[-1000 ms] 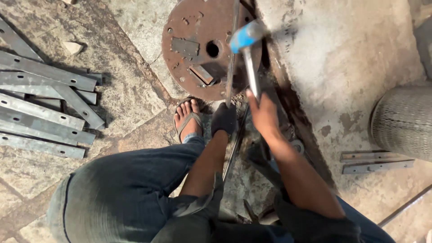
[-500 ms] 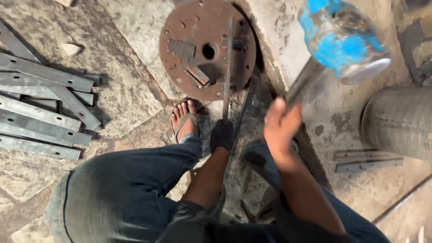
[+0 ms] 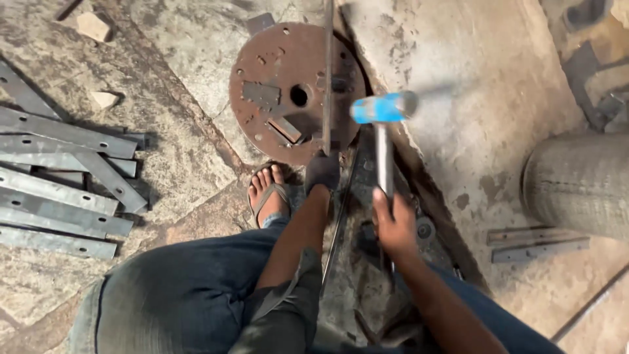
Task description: Using a hammer and metal rods to shape and test metal brackets or furniture components on a jig.
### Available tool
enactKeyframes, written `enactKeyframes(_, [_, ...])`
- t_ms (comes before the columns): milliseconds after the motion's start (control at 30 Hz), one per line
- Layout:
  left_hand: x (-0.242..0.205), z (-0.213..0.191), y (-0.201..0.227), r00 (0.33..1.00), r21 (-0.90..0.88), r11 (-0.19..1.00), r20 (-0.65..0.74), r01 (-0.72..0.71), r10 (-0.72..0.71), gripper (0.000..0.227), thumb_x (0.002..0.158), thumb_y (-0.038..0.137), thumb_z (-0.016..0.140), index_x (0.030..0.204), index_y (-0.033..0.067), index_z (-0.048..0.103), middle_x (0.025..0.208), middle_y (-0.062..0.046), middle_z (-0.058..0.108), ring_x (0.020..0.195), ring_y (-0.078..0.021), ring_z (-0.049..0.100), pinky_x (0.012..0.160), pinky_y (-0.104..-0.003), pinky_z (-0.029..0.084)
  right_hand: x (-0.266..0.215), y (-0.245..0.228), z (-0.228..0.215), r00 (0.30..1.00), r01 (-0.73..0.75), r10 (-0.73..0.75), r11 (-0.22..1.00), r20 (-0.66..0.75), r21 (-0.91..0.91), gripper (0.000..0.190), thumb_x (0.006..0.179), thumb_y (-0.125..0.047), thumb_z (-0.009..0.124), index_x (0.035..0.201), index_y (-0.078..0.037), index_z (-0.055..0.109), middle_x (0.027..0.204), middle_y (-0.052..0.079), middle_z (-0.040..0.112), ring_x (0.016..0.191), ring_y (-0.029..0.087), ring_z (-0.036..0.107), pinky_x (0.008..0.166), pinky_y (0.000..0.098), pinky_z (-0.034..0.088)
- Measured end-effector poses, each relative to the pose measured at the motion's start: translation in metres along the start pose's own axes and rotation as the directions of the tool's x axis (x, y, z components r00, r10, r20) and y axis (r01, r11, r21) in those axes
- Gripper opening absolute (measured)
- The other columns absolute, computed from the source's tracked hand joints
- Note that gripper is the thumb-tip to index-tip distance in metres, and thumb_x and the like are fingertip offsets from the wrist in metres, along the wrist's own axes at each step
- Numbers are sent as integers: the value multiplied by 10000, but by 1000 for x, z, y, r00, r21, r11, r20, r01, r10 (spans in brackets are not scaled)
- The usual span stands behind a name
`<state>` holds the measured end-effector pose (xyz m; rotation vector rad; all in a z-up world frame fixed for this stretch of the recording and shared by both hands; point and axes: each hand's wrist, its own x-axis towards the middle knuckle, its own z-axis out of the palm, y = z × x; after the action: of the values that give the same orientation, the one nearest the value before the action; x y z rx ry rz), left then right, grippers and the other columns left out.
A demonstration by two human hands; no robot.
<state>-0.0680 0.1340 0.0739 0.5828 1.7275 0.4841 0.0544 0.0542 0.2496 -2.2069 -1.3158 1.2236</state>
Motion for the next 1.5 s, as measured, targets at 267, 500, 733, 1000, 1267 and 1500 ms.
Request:
enactKeyframes(267, [15,9,5,1000,-12,1000,2,22,-22,668,915,658,480,1242,115,691,1219,-246,687,1179,-444,629,969,-550,497,57,-23,26,853,508,-426,810,-302,291,309,1064,-362,554,1100,-59,506,653,-13,487,520,90,493,458,315,401])
enactKeyframes(500, [6,24,-12,996,-20,998,-62,-62,61,544,910,483,521,1224,68,679,1164,-293,689,1151,-458,642,969,-542,499,80,-3,19,925,330,-368,899,-90,-289,496,1077,-501,584,955,-25,655,643,94,607,554,190,586,540,357,448])
enactKeyframes(733, [-22,15,-57,999,72,997,-43,11,-8,473,926,430,481,1105,42,684,1122,-286,695,1092,-477,647,931,-554,508,-19,-9,-10,970,236,-225,964,-97,122,333,1044,-393,580,982,-65,576,617,-6,496,493,104,470,444,296,394])
enactKeyframes(1000, [-60,11,-66,998,157,986,-27,55,-51,446,912,427,481,1099,70,672,1123,-275,685,1093,-479,629,915,-578,496,2,-63,-11,784,620,-544,682,-297,387,302,1135,-360,523,1089,-71,451,753,-28,495,568,57,468,507,245,426])
enactKeyframes(1267, [-61,21,-94,999,237,971,-29,-23,30,451,932,500,529,1076,94,661,1090,-257,692,1065,-475,643,889,-589,507,93,65,56,788,452,-571,790,-228,-414,381,1109,-404,651,950,-67,572,639,2,497,550,135,463,521,381,400])
enactKeyframes(1500, [-77,31,-111,996,133,991,-87,12,0,416,921,477,526,1067,115,673,1072,-241,706,1061,-472,645,869,-584,522,1,24,17,999,4,9,971,-52,240,401,1030,-401,601,824,-69,508,585,18,501,426,115,467,388,306,390])
